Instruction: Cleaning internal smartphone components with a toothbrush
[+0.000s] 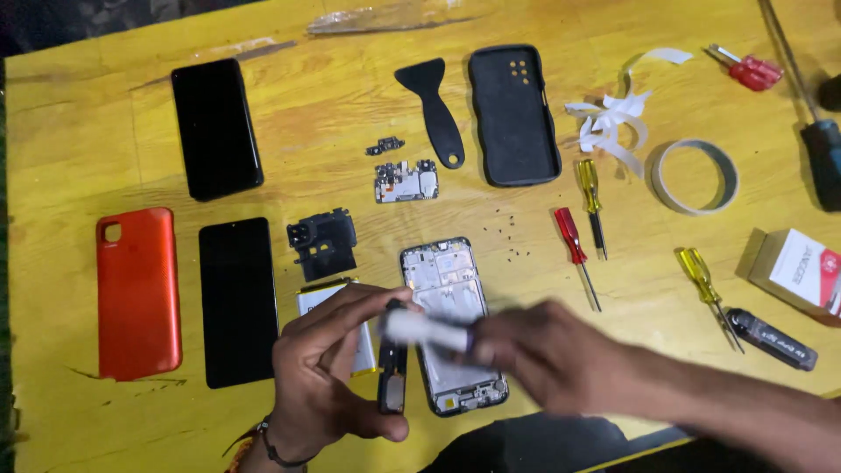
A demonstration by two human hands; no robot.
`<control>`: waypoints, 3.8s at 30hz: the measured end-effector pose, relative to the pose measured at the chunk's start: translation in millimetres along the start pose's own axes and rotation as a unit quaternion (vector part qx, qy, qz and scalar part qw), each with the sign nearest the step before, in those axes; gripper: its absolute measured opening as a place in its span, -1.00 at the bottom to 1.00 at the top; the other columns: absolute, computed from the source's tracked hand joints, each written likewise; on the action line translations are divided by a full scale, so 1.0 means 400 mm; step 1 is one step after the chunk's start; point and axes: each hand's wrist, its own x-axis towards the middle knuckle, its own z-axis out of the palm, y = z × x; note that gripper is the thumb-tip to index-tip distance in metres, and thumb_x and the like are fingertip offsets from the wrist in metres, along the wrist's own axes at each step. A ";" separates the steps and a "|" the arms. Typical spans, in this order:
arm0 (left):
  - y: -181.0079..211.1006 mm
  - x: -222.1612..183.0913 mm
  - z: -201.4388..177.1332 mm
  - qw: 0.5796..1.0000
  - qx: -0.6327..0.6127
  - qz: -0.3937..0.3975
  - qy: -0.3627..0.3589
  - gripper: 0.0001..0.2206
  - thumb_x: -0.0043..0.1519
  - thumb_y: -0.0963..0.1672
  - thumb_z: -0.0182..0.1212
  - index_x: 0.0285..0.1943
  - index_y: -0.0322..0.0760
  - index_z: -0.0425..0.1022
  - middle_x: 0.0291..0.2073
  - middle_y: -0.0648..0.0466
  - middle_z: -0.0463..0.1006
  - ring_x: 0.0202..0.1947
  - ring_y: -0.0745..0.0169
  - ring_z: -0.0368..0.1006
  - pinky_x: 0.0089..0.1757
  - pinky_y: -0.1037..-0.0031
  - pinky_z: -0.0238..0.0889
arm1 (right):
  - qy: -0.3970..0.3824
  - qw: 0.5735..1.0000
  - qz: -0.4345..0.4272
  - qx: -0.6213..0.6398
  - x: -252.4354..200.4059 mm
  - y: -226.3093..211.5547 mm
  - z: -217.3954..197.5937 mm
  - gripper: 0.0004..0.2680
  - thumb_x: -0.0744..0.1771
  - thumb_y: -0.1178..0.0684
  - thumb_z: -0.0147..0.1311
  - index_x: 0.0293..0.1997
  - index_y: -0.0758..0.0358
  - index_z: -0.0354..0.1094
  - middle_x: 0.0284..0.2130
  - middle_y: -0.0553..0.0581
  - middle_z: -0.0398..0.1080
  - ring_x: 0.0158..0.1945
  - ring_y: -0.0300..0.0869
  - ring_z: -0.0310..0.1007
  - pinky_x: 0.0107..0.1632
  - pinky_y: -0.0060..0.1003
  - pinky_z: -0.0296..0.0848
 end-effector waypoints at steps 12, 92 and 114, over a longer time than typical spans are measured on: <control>0.029 0.011 -0.004 0.996 0.084 0.005 -0.004 -0.19 -0.10 0.18 0.43 0.16 -0.53 0.51 -0.02 -0.14 0.64 -0.03 0.02 0.60 0.00 0.31 0.51 | -0.012 1.000 0.003 0.007 0.016 0.024 0.004 -0.76 0.43 0.00 -0.22 -0.07 0.23 0.46 -0.64 0.01 0.33 -0.68 -0.21 0.34 -0.63 -0.28 0.26; 0.033 0.012 0.002 0.997 0.077 0.001 -0.027 -0.22 -0.09 0.12 0.45 0.22 -0.46 0.47 -0.01 -0.15 0.63 0.04 0.06 0.57 0.10 0.34 0.45 | -0.010 0.997 0.073 -0.035 -0.027 0.020 0.042 -0.80 0.41 -0.04 -0.16 -0.32 0.08 0.38 -0.62 0.05 0.41 -0.76 -0.20 0.27 -0.62 -0.23 0.22; 0.072 0.017 0.035 0.948 0.269 0.134 -0.101 -0.32 0.11 0.03 0.54 0.34 -0.37 0.37 0.09 -0.11 0.47 0.11 -0.05 0.49 0.17 0.23 0.40 | 0.086 0.919 0.171 0.345 -0.032 0.005 0.073 -0.90 0.33 0.09 0.19 -0.27 0.31 0.47 -0.50 0.07 0.46 -0.44 -0.25 0.30 -0.38 -0.35 0.23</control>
